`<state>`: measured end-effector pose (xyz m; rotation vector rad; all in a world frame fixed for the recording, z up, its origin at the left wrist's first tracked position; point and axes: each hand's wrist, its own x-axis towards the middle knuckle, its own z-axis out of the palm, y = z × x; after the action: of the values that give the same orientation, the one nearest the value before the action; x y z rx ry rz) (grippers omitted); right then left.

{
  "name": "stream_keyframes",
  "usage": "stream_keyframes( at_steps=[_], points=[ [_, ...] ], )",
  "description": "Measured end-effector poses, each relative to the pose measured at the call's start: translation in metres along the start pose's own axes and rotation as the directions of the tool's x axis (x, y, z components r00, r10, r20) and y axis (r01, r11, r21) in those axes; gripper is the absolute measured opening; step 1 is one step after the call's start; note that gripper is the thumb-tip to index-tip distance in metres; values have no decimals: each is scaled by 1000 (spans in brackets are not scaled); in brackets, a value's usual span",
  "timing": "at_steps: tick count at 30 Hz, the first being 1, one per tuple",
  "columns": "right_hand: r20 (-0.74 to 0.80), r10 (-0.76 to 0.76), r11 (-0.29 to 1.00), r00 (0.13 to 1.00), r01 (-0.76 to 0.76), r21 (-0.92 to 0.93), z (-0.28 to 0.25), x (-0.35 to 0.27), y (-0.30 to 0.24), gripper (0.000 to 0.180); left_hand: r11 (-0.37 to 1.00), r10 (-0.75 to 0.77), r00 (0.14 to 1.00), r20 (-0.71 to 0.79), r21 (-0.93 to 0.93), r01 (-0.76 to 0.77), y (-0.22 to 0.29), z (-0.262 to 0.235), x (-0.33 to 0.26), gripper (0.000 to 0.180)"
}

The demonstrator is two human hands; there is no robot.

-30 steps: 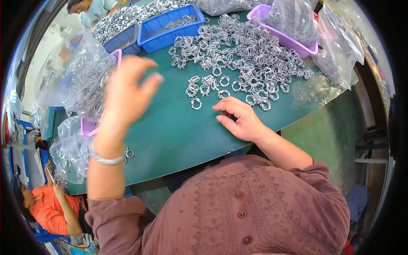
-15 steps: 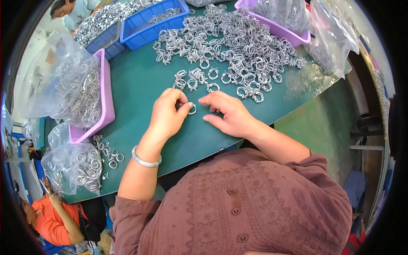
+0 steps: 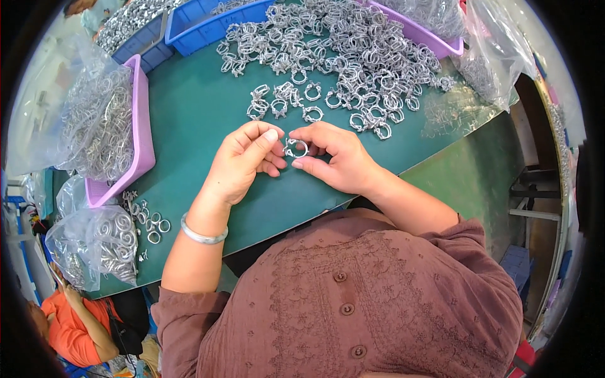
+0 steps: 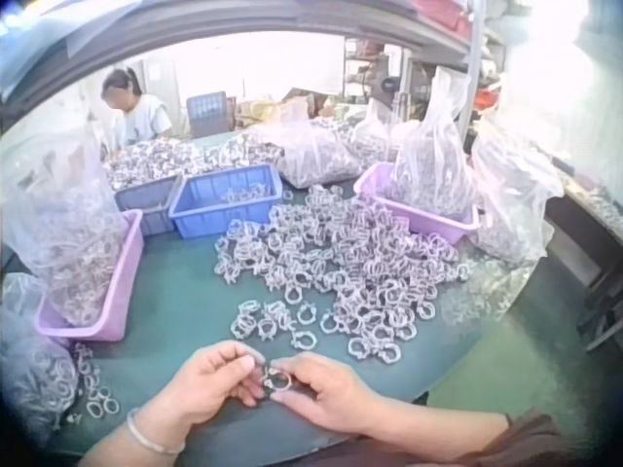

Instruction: The person assembles metal clamp components by picking them up from the table and joining them together by hand.

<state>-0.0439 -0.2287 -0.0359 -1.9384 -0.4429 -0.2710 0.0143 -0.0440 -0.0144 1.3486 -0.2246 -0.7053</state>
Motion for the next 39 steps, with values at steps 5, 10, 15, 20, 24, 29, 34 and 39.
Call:
stream_keyframes(
  at_steps=[5,10,15,20,24,29,34,39],
  points=[
    [-19,-5,1000,1000,5,8,-1,0,-3,31,997,-79,991,105,9,79,-1,2,-1,16],
    [-5,18,993,1000,-17,116,-2,-1,-1,34,1000,-12,996,91,7,12,-2,2,-1,16],
    [38,119,953,992,-125,277,-5,-2,3,28,1000,10,997,81,-1,-10,-1,2,-2,16],
    [69,239,826,969,-240,510,-5,-2,1,23,999,35,994,100,-11,-34,-2,3,-2,15],
    [94,285,791,954,-290,539,-8,-1,-4,23,997,18,995,98,-79,-10,-3,2,-1,15],
    [80,279,780,957,-274,563,-6,-2,-1,25,993,23,993,118,-115,-9,-4,1,0,15],
    [-47,114,935,992,-92,341,-4,-3,2,29,1000,-8,997,71,-13,9,-3,3,-1,16],
    [-80,-6,971,997,24,236,-2,-2,4,32,997,-8,997,74,80,2,0,1,-3,18]
  ],
)
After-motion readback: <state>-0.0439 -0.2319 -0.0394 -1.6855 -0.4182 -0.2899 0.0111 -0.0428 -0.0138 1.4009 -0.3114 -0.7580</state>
